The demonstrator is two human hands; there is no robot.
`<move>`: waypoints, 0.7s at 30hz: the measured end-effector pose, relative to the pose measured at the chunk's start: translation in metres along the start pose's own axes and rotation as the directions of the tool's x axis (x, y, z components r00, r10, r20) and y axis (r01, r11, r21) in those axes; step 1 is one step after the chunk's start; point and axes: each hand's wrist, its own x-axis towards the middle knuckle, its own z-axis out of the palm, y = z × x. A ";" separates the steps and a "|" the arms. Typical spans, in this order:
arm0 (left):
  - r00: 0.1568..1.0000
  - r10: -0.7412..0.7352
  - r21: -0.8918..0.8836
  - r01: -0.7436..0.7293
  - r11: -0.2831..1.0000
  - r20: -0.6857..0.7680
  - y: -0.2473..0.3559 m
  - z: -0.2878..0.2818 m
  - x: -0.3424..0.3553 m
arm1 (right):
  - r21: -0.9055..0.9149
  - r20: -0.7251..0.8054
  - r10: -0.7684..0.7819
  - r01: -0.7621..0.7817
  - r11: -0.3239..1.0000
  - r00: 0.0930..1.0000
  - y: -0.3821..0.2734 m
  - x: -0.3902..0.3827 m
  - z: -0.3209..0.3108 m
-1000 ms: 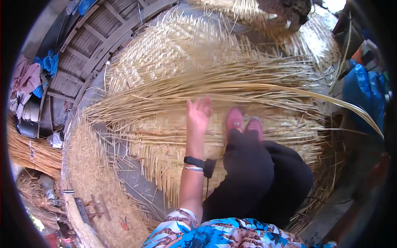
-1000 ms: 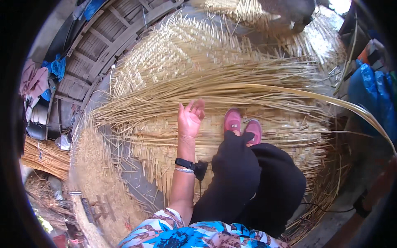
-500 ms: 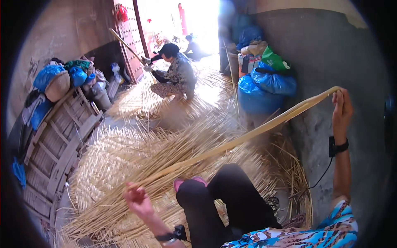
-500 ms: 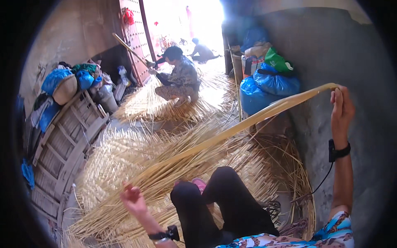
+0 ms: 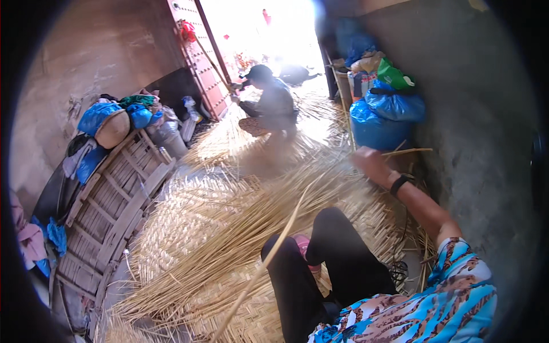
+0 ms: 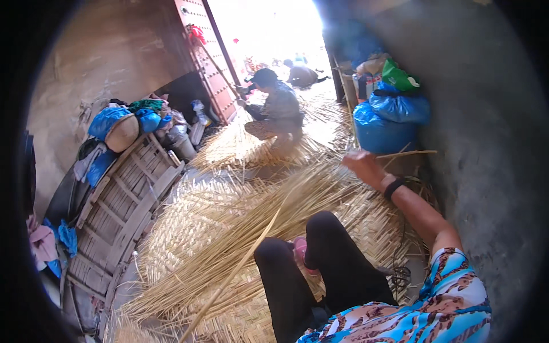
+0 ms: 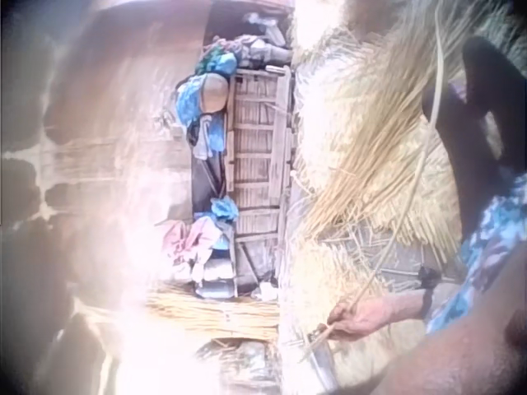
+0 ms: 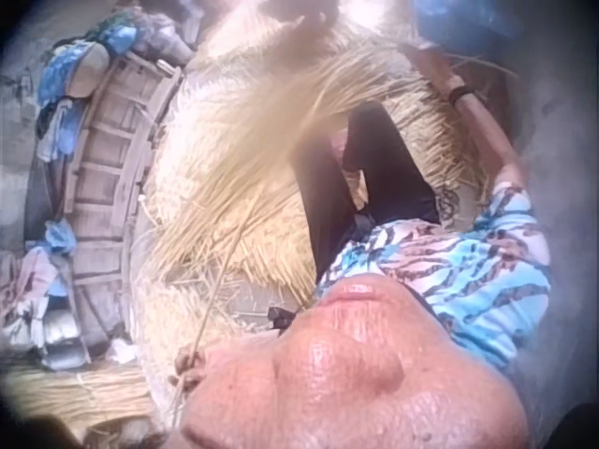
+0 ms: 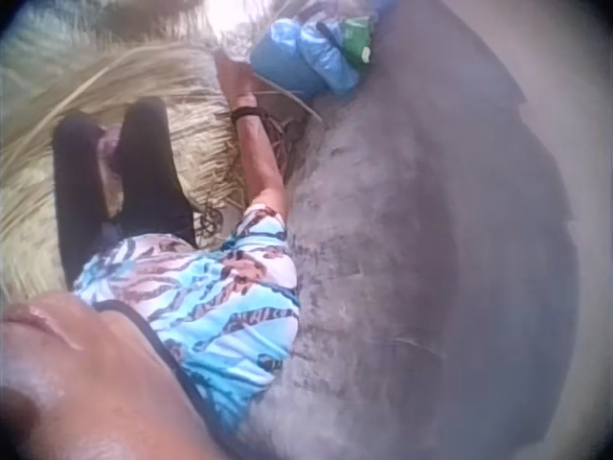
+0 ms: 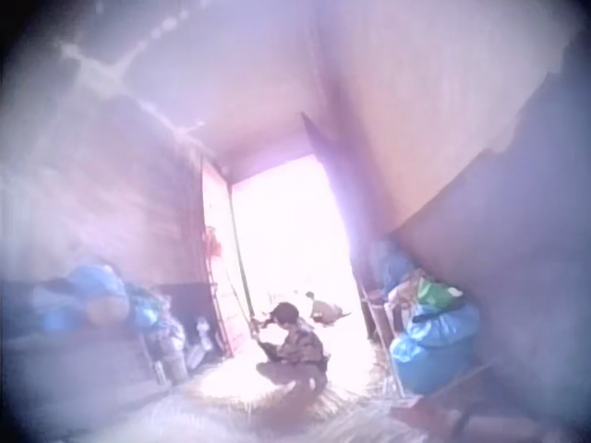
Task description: Weaving reeds or straw into large mats by hand.
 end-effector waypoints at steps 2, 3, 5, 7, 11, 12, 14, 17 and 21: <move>0.991 0.127 0.270 -0.110 0.956 -0.046 0.002 -0.003 0.010 | 0.100 0.051 -0.089 0.083 0.992 0.995 -0.030 0.010 0.022; 0.998 -0.058 0.336 0.065 0.940 -0.033 0.005 0.005 0.012 | 0.180 0.110 -0.166 0.144 0.973 0.980 -0.039 0.012 0.027; 0.954 -0.298 0.426 0.285 0.859 -0.038 0.001 0.009 0.022 | 0.272 0.140 -0.156 0.113 0.956 0.978 -0.054 0.014 0.033; 0.947 -0.321 0.480 0.286 0.830 -0.010 0.001 0.003 0.034 | 0.390 0.209 -0.144 0.052 0.919 0.967 -0.063 0.016 0.035; 0.922 -0.365 0.562 0.237 0.792 0.127 0.002 -0.023 0.085 | 0.497 0.255 -0.155 0.008 0.868 0.954 -0.070 0.018 0.032; 0.898 -0.398 0.584 0.223 0.780 0.189 0.000 -0.024 0.096 | 0.564 0.272 -0.151 -0.030 0.825 0.950 -0.069 0.021 0.029; 0.809 -0.525 0.670 0.237 0.703 0.265 -0.001 -0.008 0.112 | 0.631 0.293 -0.153 -0.071 0.772 0.944 -0.069 0.028 0.028; 0.545 -0.765 0.824 0.216 0.524 0.343 -0.017 0.034 0.122 | 0.544 0.358 -0.168 -0.059 0.837 0.918 -0.064 0.044 0.043; 0.133 -0.918 0.923 0.042 0.383 0.375 -0.063 0.093 0.112 | 0.523 0.318 -0.139 -0.051 0.851 0.938 -0.065 0.072 0.080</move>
